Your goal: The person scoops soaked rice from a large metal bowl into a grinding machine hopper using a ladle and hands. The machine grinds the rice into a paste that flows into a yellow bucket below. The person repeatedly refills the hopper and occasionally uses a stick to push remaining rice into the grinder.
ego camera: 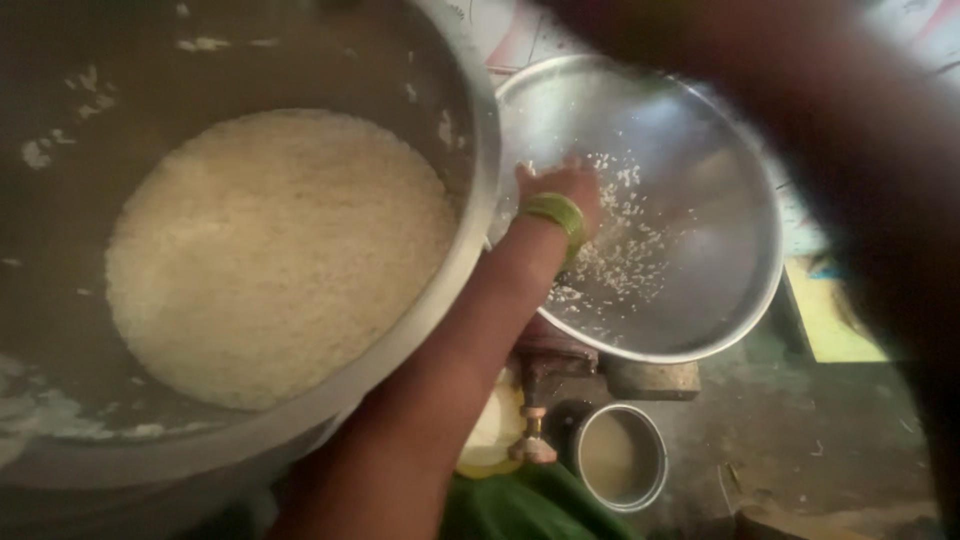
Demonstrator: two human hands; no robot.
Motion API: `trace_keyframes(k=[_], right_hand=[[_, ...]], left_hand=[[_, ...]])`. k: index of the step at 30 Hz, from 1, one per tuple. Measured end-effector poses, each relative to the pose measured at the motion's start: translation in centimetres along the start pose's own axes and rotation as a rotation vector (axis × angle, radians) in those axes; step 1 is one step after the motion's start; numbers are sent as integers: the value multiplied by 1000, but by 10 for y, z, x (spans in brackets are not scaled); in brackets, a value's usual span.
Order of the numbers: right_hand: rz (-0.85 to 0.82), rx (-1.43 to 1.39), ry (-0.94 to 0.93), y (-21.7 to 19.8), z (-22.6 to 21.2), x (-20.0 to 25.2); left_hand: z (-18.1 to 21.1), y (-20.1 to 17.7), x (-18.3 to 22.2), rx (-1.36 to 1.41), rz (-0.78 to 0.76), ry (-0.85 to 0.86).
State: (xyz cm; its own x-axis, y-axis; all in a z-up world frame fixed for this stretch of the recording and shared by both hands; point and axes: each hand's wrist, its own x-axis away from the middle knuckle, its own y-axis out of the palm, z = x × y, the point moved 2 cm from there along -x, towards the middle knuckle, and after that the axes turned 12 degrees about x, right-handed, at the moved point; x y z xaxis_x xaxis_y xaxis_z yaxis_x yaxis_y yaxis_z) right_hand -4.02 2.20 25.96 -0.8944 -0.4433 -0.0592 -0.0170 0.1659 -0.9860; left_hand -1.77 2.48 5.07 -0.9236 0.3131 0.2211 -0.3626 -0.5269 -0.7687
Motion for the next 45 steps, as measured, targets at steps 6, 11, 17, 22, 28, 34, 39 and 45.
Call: trace_keyframes(k=[6,11,17,22,28,34,39,45], right_hand=[[-234,236,-20,56,-145,-35],[-395,427,-334,86,-189,-33],[-560,545,-655,115,-205,-25],[-667,606,-867,124,-200,-11],[-541,533,-1115,100,-177,-7],[-733,307,-842,62,-142,-14],[-893,35,-698,46,-126,-19],[-717,-96,-560,14,-84,-16]], left_hand=[[-18,32,-23,168,208,118],[-35,82,-37,108,195,165],[-41,98,-46,114,200,161],[-32,89,-53,117,234,178],[-37,83,-50,88,266,167],[-25,46,-47,114,434,214],[-16,24,-38,-91,111,113],[-14,18,-28,-58,190,145]])
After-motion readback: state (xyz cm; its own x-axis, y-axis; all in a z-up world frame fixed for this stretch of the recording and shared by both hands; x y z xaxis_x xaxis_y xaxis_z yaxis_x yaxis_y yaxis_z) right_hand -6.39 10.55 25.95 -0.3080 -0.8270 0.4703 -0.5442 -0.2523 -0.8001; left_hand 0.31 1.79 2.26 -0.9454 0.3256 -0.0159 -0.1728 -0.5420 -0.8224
